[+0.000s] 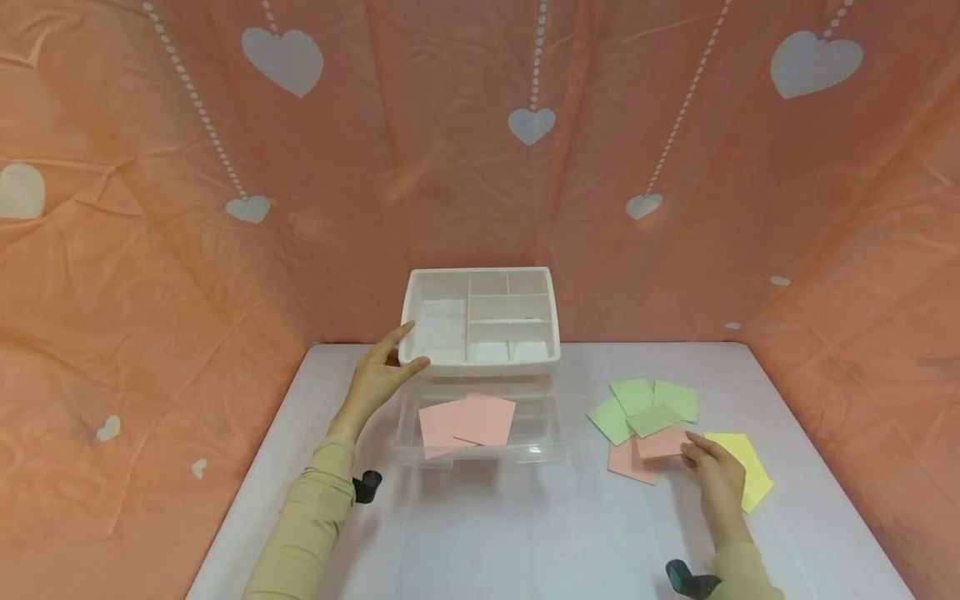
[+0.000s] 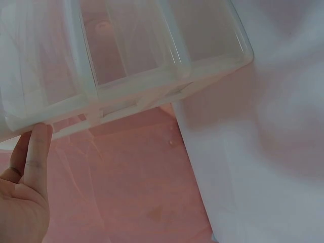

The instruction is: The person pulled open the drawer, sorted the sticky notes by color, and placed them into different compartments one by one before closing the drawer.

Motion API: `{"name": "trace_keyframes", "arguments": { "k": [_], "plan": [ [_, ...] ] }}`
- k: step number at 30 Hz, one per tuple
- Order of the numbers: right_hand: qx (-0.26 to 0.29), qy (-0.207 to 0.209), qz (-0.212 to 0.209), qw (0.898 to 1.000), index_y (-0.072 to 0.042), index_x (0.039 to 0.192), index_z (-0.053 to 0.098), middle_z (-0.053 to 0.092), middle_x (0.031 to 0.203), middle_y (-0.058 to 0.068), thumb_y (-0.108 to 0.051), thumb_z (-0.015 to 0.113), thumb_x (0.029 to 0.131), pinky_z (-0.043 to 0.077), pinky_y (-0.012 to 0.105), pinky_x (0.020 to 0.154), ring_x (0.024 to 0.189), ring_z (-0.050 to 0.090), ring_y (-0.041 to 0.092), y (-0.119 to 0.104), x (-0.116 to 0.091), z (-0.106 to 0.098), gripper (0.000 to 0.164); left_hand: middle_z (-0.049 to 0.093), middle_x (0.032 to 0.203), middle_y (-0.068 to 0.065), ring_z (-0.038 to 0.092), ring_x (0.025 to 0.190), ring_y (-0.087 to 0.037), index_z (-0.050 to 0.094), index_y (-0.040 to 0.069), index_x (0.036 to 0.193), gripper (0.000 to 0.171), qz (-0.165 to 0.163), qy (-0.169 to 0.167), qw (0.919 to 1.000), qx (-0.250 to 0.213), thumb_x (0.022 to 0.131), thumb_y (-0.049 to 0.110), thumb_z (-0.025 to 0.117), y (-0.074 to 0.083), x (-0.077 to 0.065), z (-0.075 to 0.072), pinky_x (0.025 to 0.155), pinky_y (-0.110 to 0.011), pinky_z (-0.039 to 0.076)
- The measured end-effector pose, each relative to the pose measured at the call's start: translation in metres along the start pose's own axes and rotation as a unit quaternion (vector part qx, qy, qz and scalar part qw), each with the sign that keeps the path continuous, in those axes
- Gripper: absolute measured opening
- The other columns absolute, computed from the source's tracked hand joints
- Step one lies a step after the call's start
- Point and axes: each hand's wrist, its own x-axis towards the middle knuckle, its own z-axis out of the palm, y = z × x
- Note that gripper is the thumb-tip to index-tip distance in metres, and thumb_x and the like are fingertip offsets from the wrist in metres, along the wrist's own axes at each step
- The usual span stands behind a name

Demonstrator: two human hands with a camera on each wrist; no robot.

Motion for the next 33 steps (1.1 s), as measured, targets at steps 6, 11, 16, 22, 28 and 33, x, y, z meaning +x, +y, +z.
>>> {"name": "trace_keyframes", "arguments": {
  "k": [6,11,16,22,28,33],
  "plan": [
    [0.09,0.011,0.004,0.996,-0.025,0.084,0.07,0.059,0.073,-0.022,-0.005,0.06,0.087,0.048,0.009,0.065,0.063,0.059,-0.006,-0.01,-0.003,-0.008,0.023,0.053,0.083,-0.007,0.048,0.076,-0.019,0.042,0.033,0.138,0.066,0.004,-0.001,1.0,-0.003,0.08,0.043,0.071,0.0,0.0,-0.001,0.068,-0.031,0.041],
    [0.145,-0.004,-0.012,0.989,-0.028,0.079,0.069,0.06,0.077,-0.015,-0.004,0.062,0.087,0.049,0.009,0.067,0.067,0.06,-0.002,-0.022,-0.009,-0.012,0.026,0.054,0.084,-0.007,0.049,0.076,-0.019,0.043,0.033,0.138,0.066,0.007,0.001,1.0,-0.005,0.079,0.043,0.071,0.0,0.0,0.0,0.068,-0.031,0.042],
    [0.205,-0.044,-0.082,0.974,-0.02,0.088,0.072,0.061,0.082,-0.008,-0.005,0.065,0.085,0.05,0.011,0.071,0.073,0.063,0.002,-0.027,-0.012,-0.011,0.017,0.054,0.085,-0.008,0.05,0.078,-0.019,0.043,0.034,0.138,0.066,0.004,0.001,1.0,-0.007,0.079,0.043,0.071,0.0,0.0,0.0,0.069,-0.031,0.042],
    [0.276,-0.096,-0.113,0.95,-0.012,0.09,0.072,0.066,0.084,-0.004,0.0,0.065,0.084,0.052,0.015,0.072,0.075,0.064,0.006,-0.045,-0.023,-0.007,0.016,0.056,0.088,-0.008,0.052,0.08,-0.018,0.042,0.034,0.138,0.067,0.0,0.0,1.0,-0.005,0.079,0.044,0.071,0.001,-0.001,0.0,0.071,-0.031,0.043],
    [0.31,-0.132,-0.116,0.934,-0.008,0.089,0.072,0.068,0.083,-0.002,0.007,0.06,0.085,0.052,0.016,0.07,0.073,0.064,0.006,-0.074,-0.041,0.003,0.021,0.056,0.087,-0.008,0.051,0.08,-0.019,0.042,0.034,0.139,0.067,0.0,0.001,1.0,-0.007,0.079,0.044,0.071,0.002,-0.001,0.0,0.072,-0.031,0.043],
    [0.317,-0.168,-0.157,0.92,-0.007,0.09,0.072,0.069,0.083,-0.002,0.01,0.057,0.085,0.052,0.016,0.069,0.073,0.064,0.007,-0.087,-0.048,0.017,0.023,0.057,0.089,-0.008,0.054,0.083,-0.02,0.042,0.035,0.139,0.067,-0.005,0.0,1.0,-0.006,0.079,0.045,0.071,0.002,-0.002,-0.001,0.074,-0.033,0.044]
  ]
}}
